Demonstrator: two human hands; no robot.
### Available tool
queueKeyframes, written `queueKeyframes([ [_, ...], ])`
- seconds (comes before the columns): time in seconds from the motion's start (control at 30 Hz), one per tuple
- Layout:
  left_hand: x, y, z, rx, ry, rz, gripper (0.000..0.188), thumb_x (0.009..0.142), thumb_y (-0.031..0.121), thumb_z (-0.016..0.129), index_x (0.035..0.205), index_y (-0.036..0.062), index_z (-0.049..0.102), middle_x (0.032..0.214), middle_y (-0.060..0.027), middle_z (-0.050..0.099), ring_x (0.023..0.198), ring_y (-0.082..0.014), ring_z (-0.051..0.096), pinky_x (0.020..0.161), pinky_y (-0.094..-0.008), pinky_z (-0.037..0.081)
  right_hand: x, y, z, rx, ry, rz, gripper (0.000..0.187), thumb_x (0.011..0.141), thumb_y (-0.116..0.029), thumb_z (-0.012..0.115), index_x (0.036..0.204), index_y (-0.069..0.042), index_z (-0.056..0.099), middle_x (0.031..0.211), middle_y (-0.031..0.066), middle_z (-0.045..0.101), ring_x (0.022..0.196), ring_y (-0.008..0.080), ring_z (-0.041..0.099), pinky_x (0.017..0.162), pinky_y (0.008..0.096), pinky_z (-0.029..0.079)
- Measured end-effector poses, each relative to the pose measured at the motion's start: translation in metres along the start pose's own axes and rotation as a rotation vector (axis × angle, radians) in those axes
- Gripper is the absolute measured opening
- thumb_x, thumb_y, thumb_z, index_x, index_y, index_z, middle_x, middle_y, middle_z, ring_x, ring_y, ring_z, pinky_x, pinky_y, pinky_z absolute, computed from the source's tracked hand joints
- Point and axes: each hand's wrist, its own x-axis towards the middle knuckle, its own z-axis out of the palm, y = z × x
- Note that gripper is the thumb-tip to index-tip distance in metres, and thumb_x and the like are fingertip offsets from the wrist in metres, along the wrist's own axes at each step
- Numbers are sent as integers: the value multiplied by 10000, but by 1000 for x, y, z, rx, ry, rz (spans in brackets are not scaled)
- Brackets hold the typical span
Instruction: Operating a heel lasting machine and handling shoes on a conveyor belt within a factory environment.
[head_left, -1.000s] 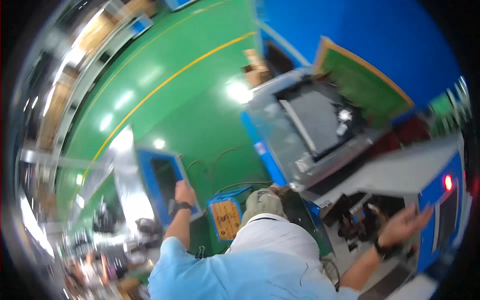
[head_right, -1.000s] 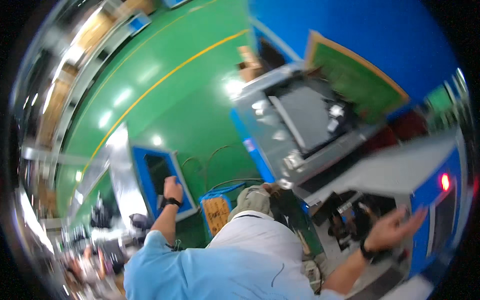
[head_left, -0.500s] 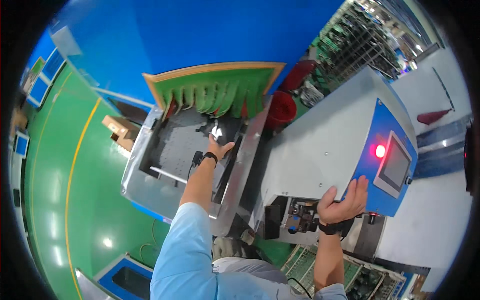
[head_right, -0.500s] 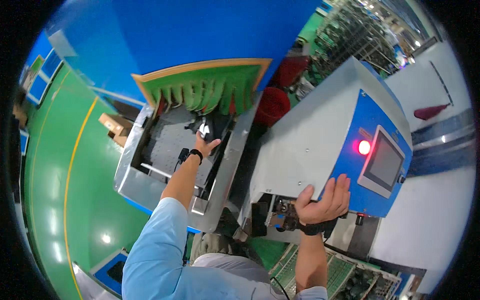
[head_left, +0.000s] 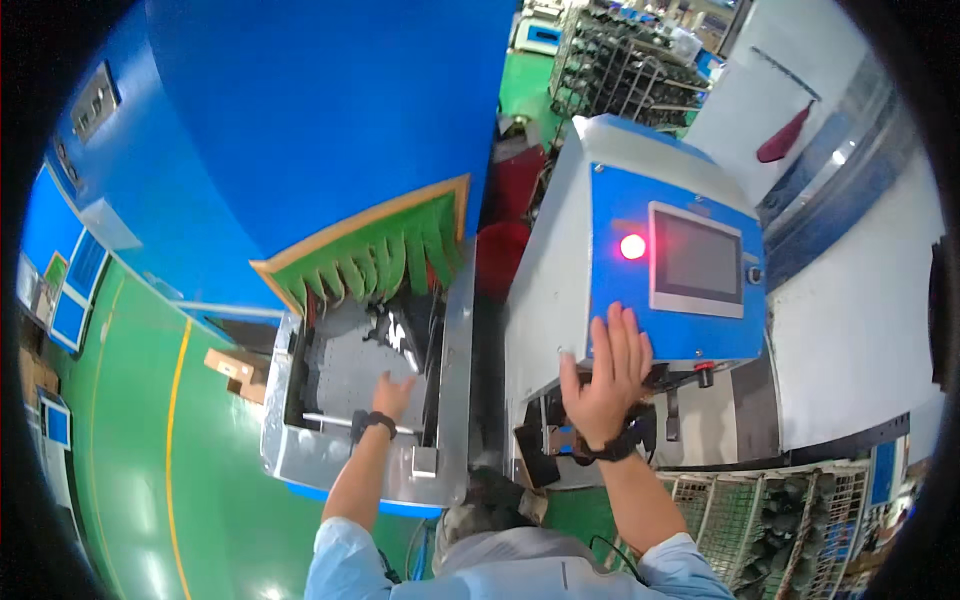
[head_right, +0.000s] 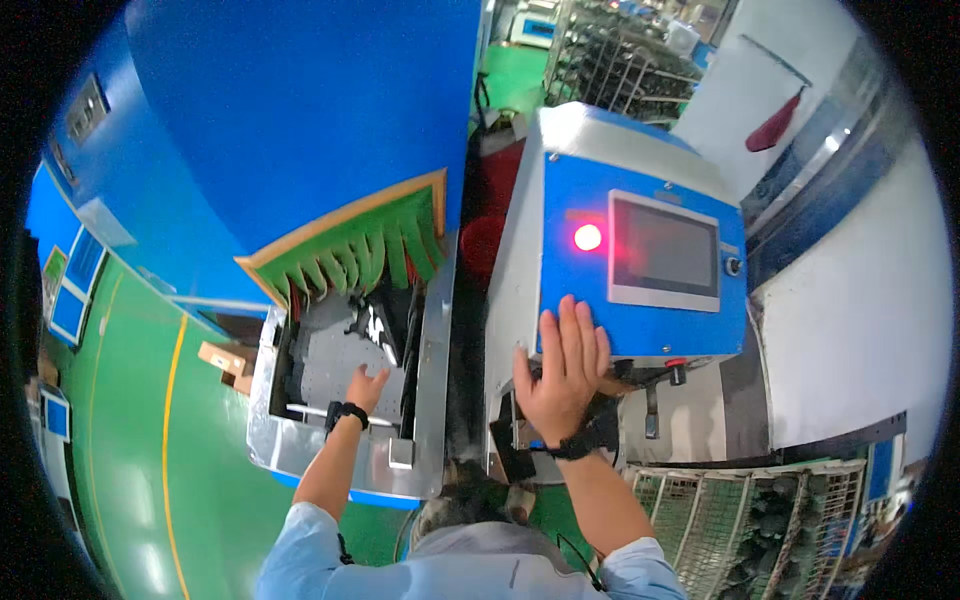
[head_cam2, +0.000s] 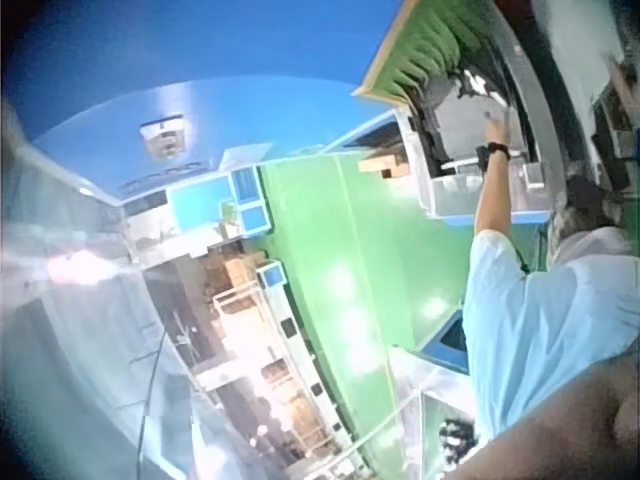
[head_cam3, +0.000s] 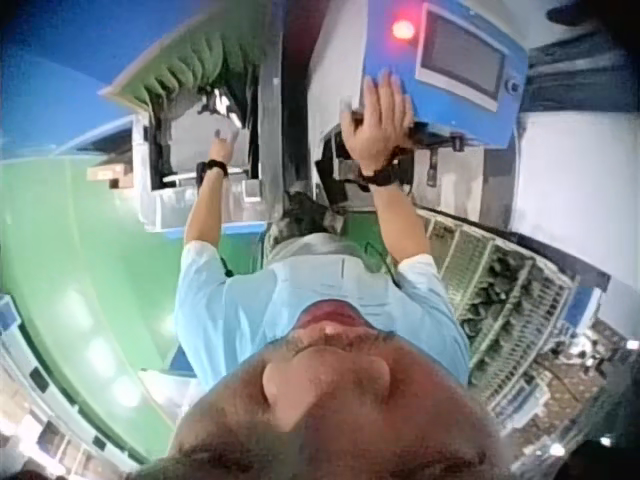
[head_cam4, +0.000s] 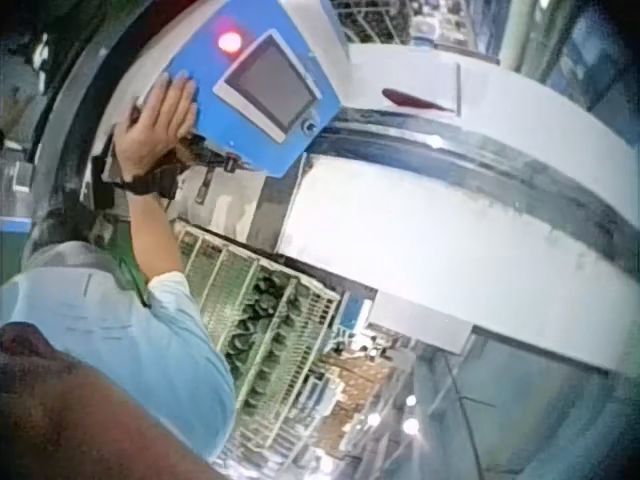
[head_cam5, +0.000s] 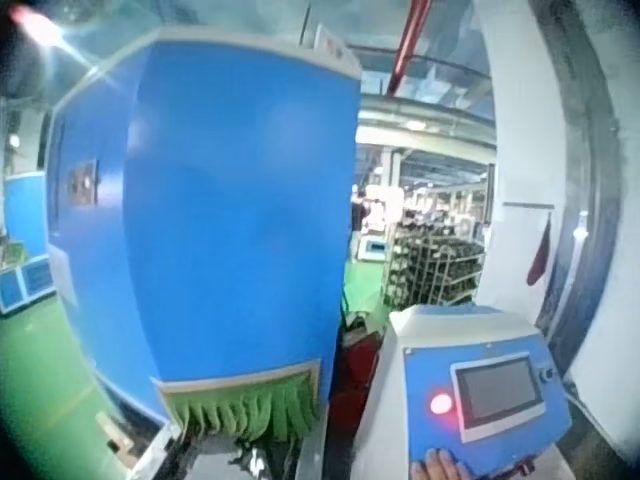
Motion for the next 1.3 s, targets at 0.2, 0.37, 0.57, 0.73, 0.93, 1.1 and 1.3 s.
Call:
queueKeyframes([
  [0.2, 28, 14, 60, -234, -59, -165, 1181, 728, 631, 766, 1447, -158, 260, 1485, -356, 360, 1401, -424, 368, 1149, -422, 314, -116, 18, -49, 550, -364, 8, 198, 853, -115, 690, 1036, -43, 716, 1100, 176, 674, 1035, 374, 641, 920, 452, 512],
  [0.37, 82, -23, 99, -528, 235, -126, 1116, 657, 331, 916, 1469, -68, 262, 1445, -263, 440, 1319, -365, 459, 1120, -417, 353, -286, 62, -86, 376, -1199, 423, 477, 946, -281, 666, 1371, -94, 559, 1100, 132, 691, 1006, 266, 669, 863, 402, 531],
  [0.57, 55, 37, 102, -151, 274, -219, 576, 918, 266, 660, 1324, -92, 463, 1262, -333, 574, 1185, -493, 537, 1026, -466, 414, -366, 80, -116, 992, -347, 1186, 451, 971, -338, 624, 1318, -52, 599, 1134, 132, 680, 1027, 280, 651, 879, 437, 525],
  [0.73, -12, 7, 26, -958, 57, -127, 450, 972, 350, 605, 1062, -91, 594, 958, -147, 663, 770, -265, 668, 594, -426, 585, -261, 60, -106, 570, -816, 1032, 466, 970, -349, 627, 1308, -28, 600, 1195, 166, 662, 1049, 283, 650, 907, 429, 527],
  [0.93, -250, 83, -35, -638, -113, 146, 376, 953, 324, 643, 1049, -36, 690, 911, -89, 698, 838, -178, 629, 758, -352, 514, -215, 44, -47, 1628, -913, 756, 949, 936, -342, 703, 1583, -54, 72, 1488, 255, 411, 1356, 311, 469, 1098, 419, 402],
  [1.1, -366, 75, 0, -90, -200, 215, 625, 850, 95, 740, 1417, 29, 484, 1166, -130, 662, 980, -229, 639, 862, -362, 519, -142, -1, -42, 1482, -459, 559, 1310, 751, -413, 852, 1532, 74, -79, 1515, 285, 276, 1393, 347, 348, 1143, 415, 312],
  [1.3, -333, 143, 28, -957, -417, 236, 586, 906, 338, 677, 1327, -17, 477, 1274, -134, 613, 1159, -260, 611, 968, -448, 505, -113, 33, -97, 1404, -563, 411, 1249, 730, -401, 841, 1519, 125, 28, 1437, 268, 407, 1338, 331, 429, 1143, 380, 303],
])
